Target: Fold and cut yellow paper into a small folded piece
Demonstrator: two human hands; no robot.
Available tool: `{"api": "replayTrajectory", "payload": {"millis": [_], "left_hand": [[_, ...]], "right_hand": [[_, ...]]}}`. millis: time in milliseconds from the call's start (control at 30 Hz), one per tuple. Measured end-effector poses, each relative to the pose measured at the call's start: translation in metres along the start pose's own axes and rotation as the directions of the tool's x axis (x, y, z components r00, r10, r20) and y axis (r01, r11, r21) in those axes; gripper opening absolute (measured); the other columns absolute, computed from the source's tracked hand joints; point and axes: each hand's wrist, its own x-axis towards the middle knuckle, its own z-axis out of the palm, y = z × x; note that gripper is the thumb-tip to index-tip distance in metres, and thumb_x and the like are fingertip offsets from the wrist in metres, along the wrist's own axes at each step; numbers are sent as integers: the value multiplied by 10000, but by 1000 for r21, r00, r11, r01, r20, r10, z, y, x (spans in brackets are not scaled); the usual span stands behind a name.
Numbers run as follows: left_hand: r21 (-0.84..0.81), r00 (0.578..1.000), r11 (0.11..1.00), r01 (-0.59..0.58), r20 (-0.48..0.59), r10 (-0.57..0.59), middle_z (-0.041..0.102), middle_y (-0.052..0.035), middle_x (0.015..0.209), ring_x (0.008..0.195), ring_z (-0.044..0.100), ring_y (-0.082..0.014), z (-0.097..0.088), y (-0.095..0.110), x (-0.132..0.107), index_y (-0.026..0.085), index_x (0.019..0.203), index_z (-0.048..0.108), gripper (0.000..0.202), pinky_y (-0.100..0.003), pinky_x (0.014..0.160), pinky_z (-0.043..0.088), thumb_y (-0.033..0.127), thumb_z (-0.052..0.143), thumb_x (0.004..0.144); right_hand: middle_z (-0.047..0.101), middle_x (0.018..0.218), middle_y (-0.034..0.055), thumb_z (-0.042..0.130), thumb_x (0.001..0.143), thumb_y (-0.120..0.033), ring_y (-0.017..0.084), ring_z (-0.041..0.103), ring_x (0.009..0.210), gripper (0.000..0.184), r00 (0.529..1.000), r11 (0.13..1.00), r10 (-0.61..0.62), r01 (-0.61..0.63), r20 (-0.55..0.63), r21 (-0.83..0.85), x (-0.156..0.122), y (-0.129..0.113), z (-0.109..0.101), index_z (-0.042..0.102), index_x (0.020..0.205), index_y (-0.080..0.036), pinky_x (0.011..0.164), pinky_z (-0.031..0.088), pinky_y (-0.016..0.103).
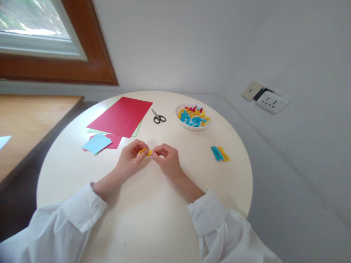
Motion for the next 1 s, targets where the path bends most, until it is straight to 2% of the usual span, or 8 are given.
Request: {"api": "replayTrajectory", "payload": {"millis": [300,567,767,1000], "left_hand": [[28,1000,1000,-8,-8,9,553,6,691,675,537,-124,-1,0,1,181,696,513,58,-260,664,435,125,518,681],[38,1000,999,-8,-27,9,531,12,690,672,532,-116,-2,1,2,180,699,498,52,-246,654,435,129,504,709],[35,1000,999,-15,-27,16,533,10,691,675,533,-118,-2,-1,2,179,691,497,53,-255,668,439,131,512,708],[24,1000,1000,-9,-21,9,537,7,704,688,531,-119,0,-1,1,176,712,504,58,-257,681,436,121,516,703]], "right_hand": [[643,623,9,681,607,-285,150,626,604,147,999,999,32,-32,18,25,0,2,-1,589,643,-177,619,525,288],[632,675,-19,651,658,-284,137,651,653,221,999,992,18,-24,46,123,1,5,0,554,836,-196,681,528,290],[627,715,-3,666,649,-271,131,631,687,233,1000,996,-16,15,15,94,1,7,0,560,842,-196,683,525,272],[611,710,-8,655,669,-230,118,621,669,156,998,995,-59,59,-2,84,1,8,1,568,792,-193,678,529,258]]}}
